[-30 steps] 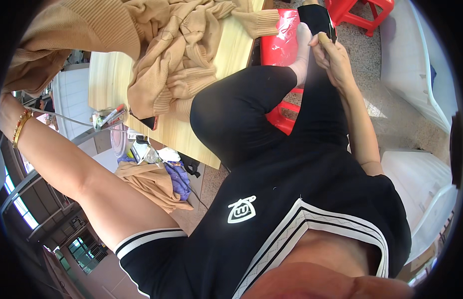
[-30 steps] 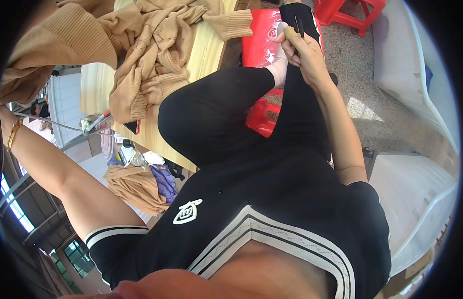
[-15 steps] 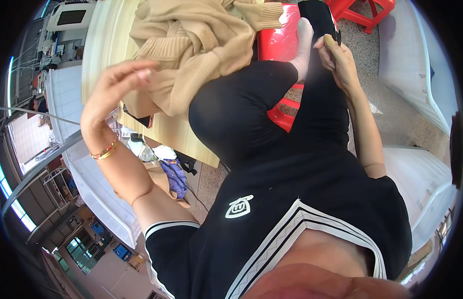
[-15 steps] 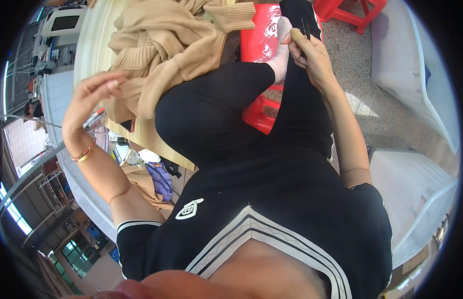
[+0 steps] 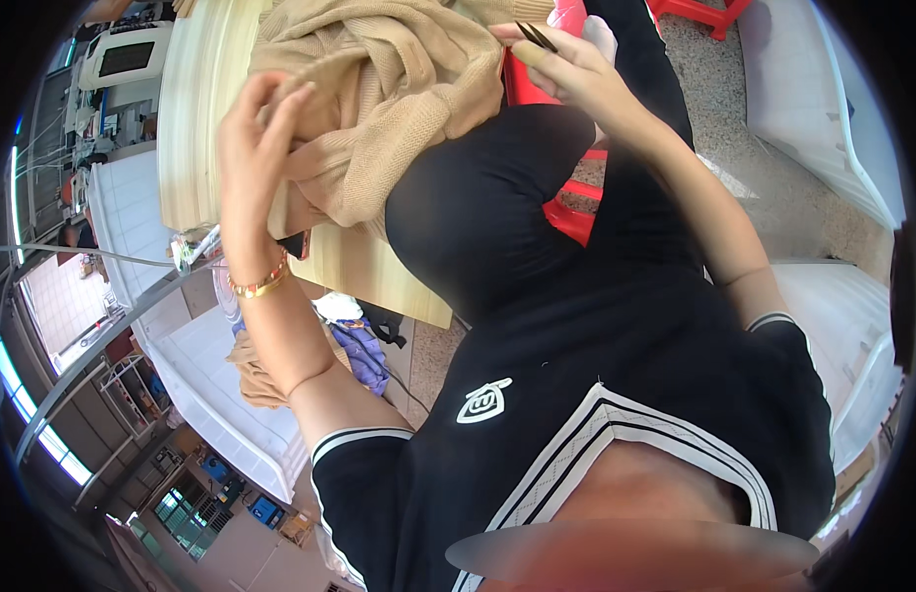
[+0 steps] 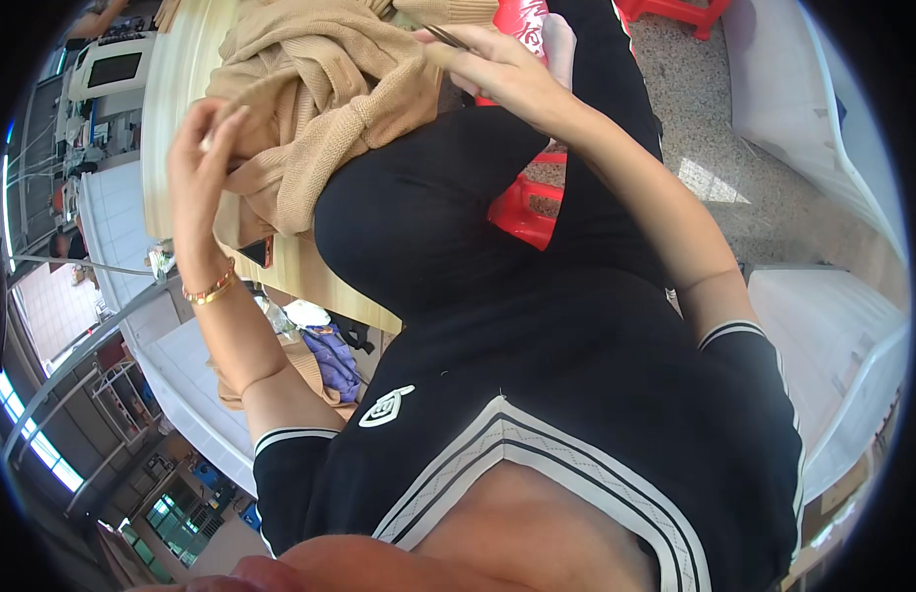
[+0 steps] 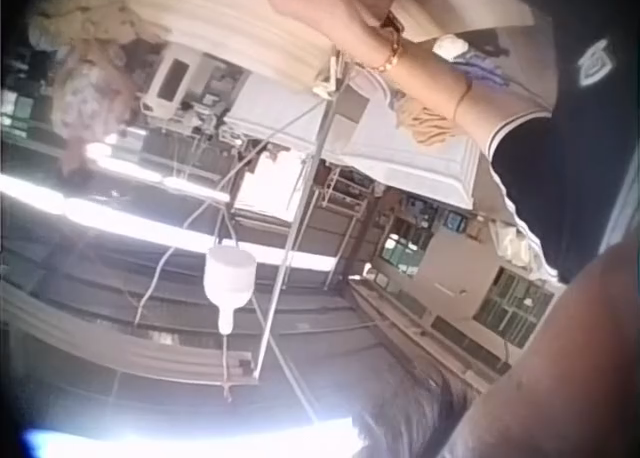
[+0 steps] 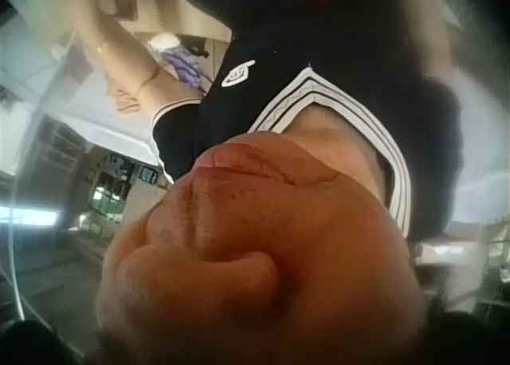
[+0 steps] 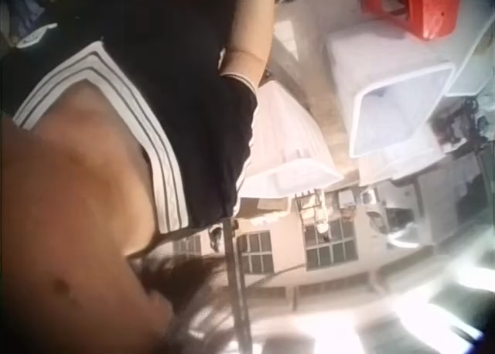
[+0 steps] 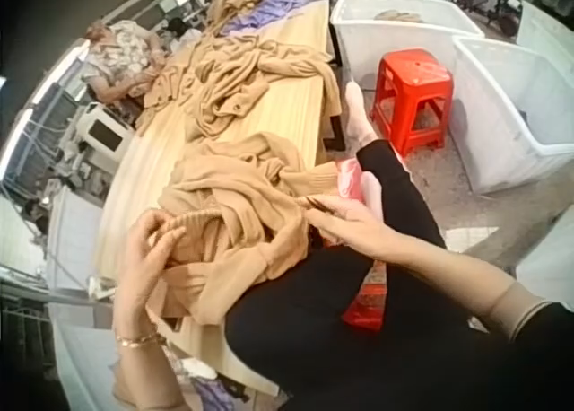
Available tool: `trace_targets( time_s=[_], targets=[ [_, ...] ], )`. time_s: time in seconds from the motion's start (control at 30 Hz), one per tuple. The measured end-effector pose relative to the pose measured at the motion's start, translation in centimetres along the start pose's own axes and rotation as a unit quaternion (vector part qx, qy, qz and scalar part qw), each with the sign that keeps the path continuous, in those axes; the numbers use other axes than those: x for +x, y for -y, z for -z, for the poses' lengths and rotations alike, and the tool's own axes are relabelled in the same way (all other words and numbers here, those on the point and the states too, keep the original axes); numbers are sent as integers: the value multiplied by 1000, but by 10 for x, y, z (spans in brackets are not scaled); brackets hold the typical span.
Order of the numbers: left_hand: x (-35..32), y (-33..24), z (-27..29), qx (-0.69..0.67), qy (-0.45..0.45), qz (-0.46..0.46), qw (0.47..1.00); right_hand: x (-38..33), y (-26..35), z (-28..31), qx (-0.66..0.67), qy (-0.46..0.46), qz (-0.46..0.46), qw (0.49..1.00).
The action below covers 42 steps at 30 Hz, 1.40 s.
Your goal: Trimming excess threads from buttons and seams on a beige knitted sweater using small snips.
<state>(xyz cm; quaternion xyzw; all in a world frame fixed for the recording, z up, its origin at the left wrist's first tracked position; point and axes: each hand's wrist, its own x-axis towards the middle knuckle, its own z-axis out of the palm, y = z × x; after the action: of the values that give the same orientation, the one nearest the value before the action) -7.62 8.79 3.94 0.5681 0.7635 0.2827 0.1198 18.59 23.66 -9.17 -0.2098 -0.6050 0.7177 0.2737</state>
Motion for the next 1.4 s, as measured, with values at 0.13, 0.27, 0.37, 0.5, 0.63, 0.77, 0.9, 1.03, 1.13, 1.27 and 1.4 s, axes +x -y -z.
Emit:
trace_targets(
  time_s=[0.13,0.27,0.37,0.5,0.63,0.77,0.9,1.03,1.13,1.27,1.4],
  targets=[
    [-33,-25,48,-5,-215,-91,972,8,26,-14,-28,44,80,995],
    [-75,-46,77,-251,-327,-153,898,8,49,-19,-44,80,63,994],
    [-78,-35,73,-308,-385,-103,864,7,55,-26,-23,121,50,991],
    [-68,-18,58,-346,-344,14,873,11,63,-43,-75,154,135,976],
    [-52,-10,55,-429,-313,50,846,22,76,-76,-230,189,368,881],
    [-67,-14,60,-477,-307,-7,823,32,72,-72,-331,286,250,863],
    [-128,-60,52,-464,-261,-60,844,23,100,-50,-154,203,130,958],
    [-115,-87,2,-349,-21,-231,908,52,112,-61,-160,137,-4,978],
    [-97,-114,-47,-398,107,-258,874,81,85,-79,-146,152,-147,967],
    [-89,-133,-83,-422,66,-348,835,117,41,-92,-241,204,-79,946],
    [-87,-120,-75,-389,-6,-314,866,113,150,-128,-207,62,-117,969]
  ],
)
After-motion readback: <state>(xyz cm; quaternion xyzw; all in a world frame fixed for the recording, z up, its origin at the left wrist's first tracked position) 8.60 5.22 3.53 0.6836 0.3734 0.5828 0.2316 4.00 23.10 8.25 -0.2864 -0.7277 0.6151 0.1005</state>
